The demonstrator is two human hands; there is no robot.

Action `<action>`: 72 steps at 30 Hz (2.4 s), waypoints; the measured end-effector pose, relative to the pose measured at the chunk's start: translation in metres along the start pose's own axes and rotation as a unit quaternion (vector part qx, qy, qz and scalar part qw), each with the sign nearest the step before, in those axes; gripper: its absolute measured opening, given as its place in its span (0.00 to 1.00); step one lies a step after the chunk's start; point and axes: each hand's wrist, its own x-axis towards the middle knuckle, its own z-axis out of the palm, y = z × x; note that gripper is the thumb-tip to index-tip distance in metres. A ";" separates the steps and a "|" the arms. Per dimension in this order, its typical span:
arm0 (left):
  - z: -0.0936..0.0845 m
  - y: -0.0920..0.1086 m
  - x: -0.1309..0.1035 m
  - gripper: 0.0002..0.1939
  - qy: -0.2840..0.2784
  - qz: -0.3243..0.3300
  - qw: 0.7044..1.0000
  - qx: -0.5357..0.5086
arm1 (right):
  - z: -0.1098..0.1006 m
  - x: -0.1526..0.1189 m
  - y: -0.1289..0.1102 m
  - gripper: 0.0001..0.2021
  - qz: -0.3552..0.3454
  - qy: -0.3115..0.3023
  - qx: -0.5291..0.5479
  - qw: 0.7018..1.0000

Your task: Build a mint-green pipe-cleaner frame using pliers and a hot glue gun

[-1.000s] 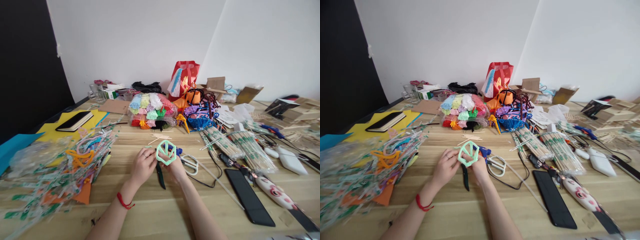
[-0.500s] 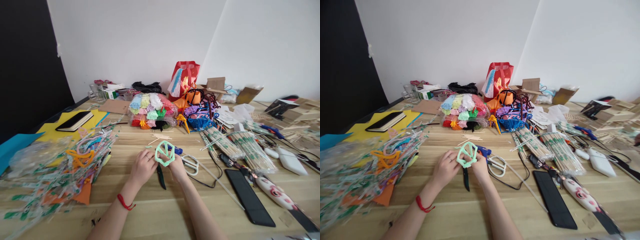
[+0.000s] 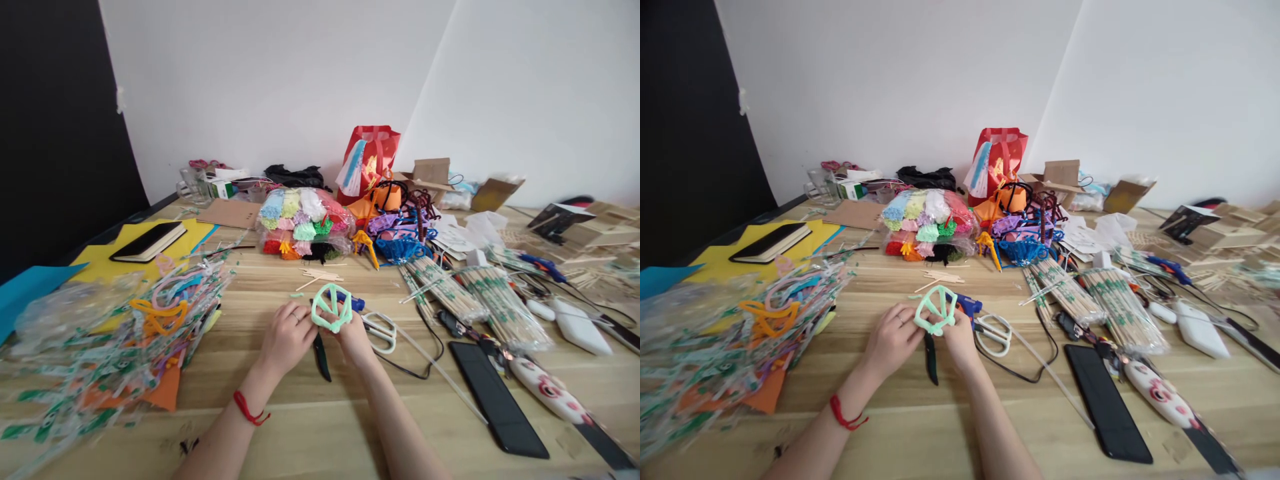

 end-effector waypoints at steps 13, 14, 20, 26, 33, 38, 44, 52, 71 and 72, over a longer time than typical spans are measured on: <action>0.001 -0.003 0.003 0.04 0.129 -0.081 0.981 -0.119 | 0.007 -0.004 -0.010 0.06 0.021 -0.033 0.045 0.998; 0.000 -0.003 0.003 0.06 0.141 -0.084 0.980 -0.117 | 0.006 -0.003 -0.009 0.06 0.024 -0.032 0.064 0.997; 0.001 -0.004 0.004 0.07 0.158 -0.048 0.984 -0.067 | 0.004 -0.001 -0.006 0.08 0.043 -0.033 0.163 0.985; 0.003 -0.004 0.003 0.06 0.154 -0.040 0.986 -0.054 | 0.003 -0.001 -0.008 0.09 0.063 -0.042 0.213 0.974; 0.003 -0.002 0.004 0.10 0.145 -0.013 0.987 -0.062 | 0.004 -0.001 -0.009 0.12 0.067 -0.045 0.196 0.977; 0.003 0.001 0.004 0.13 0.138 0.000 0.989 -0.057 | 0.006 -0.001 -0.009 0.10 0.069 -0.044 0.148 0.986; 0.003 0.001 0.003 0.13 0.123 0.027 0.992 -0.023 | 0.007 0.000 -0.010 0.09 0.074 -0.037 0.134 0.987; 0.003 -0.002 0.001 0.12 0.100 0.036 0.994 0.004 | 0.005 0.000 -0.006 0.12 0.042 -0.007 0.053 0.998; 0.002 -0.003 0.000 0.12 0.089 0.047 0.994 0.034 | 0.003 0.000 -0.005 0.16 0.020 0.025 -0.004 0.999; 0.002 -0.003 0.000 0.12 0.087 0.050 0.994 0.040 | 0.003 0.000 -0.005 0.15 0.019 0.027 -0.002 0.999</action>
